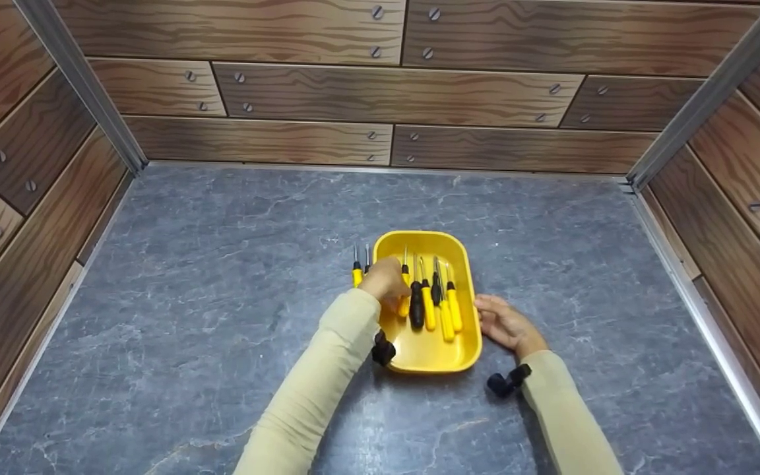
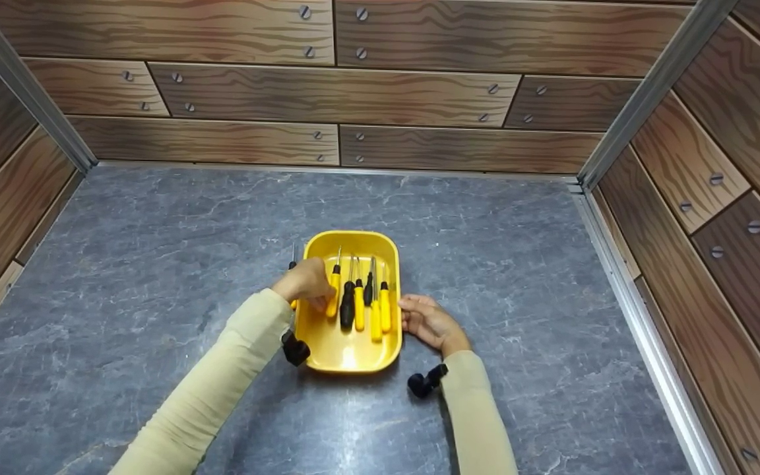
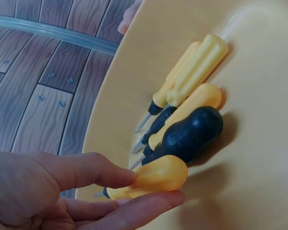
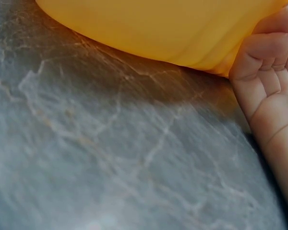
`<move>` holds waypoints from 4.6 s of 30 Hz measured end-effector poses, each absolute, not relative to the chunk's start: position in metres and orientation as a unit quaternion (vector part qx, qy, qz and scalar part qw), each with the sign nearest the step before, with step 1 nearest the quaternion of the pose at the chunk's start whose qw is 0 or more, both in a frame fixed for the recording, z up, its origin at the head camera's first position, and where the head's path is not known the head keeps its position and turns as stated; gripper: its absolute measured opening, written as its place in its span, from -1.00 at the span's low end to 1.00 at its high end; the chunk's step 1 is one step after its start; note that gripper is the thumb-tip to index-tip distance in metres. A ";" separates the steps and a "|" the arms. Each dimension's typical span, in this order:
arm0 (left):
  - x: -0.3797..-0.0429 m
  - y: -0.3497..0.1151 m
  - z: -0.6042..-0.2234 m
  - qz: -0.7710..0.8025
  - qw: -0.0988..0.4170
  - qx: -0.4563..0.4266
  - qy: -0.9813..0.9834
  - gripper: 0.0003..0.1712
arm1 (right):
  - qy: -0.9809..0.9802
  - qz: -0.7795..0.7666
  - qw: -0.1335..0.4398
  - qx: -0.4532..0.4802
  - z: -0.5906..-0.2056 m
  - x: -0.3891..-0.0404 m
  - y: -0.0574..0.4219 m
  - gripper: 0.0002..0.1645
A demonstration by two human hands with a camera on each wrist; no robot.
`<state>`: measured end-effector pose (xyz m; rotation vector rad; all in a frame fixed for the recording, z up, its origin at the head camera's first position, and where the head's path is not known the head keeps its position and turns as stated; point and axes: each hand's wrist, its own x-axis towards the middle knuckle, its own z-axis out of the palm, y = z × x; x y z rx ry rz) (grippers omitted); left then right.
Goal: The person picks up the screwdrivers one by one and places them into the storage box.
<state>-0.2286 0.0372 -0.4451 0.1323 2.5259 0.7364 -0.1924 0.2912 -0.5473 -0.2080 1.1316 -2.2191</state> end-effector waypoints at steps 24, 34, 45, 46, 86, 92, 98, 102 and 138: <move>-0.316 0.068 -0.603 0.112 0.153 0.111 0.976 -0.85 | 0.425 -0.846 0.319 -0.049 -0.544 -0.193 0.290 -0.59; -0.317 0.075 -0.608 0.085 0.149 0.101 0.980 -0.84 | 0.421 -0.843 0.326 -0.074 -0.545 -0.193 0.289 -0.52; -0.335 0.076 -0.645 0.098 0.122 0.110 0.982 -0.77 | 0.445 -0.836 0.317 -0.048 -0.545 -0.192 0.289 -0.50; -0.332 0.075 -0.641 0.101 0.119 0.109 0.982 -0.78 | 0.445 -0.837 0.316 -0.043 -0.545 -0.192 0.289 -0.51; -0.224 0.026 -0.440 0.278 0.176 0.059 0.942 -0.76 | 0.420 -0.844 0.329 -0.060 -0.545 -0.193 0.292 -0.48; -0.220 0.017 -0.442 0.402 0.205 0.036 0.892 -0.75 | 0.426 -0.842 0.325 -0.057 -0.545 -0.193 0.292 -0.51; -0.214 0.003 -0.447 0.470 0.169 0.032 0.866 -0.75 | 0.427 -0.841 0.326 -0.065 -0.546 -0.193 0.291 -0.47; -0.212 -0.008 -0.448 0.509 0.145 0.009 0.848 -0.75 | 0.422 -0.841 0.330 -0.075 -0.546 -0.194 0.292 -0.48; -0.210 -0.044 -0.484 0.456 0.095 -0.043 0.884 -0.84 | 0.420 -0.845 0.324 -0.072 -0.546 -0.192 0.291 -0.46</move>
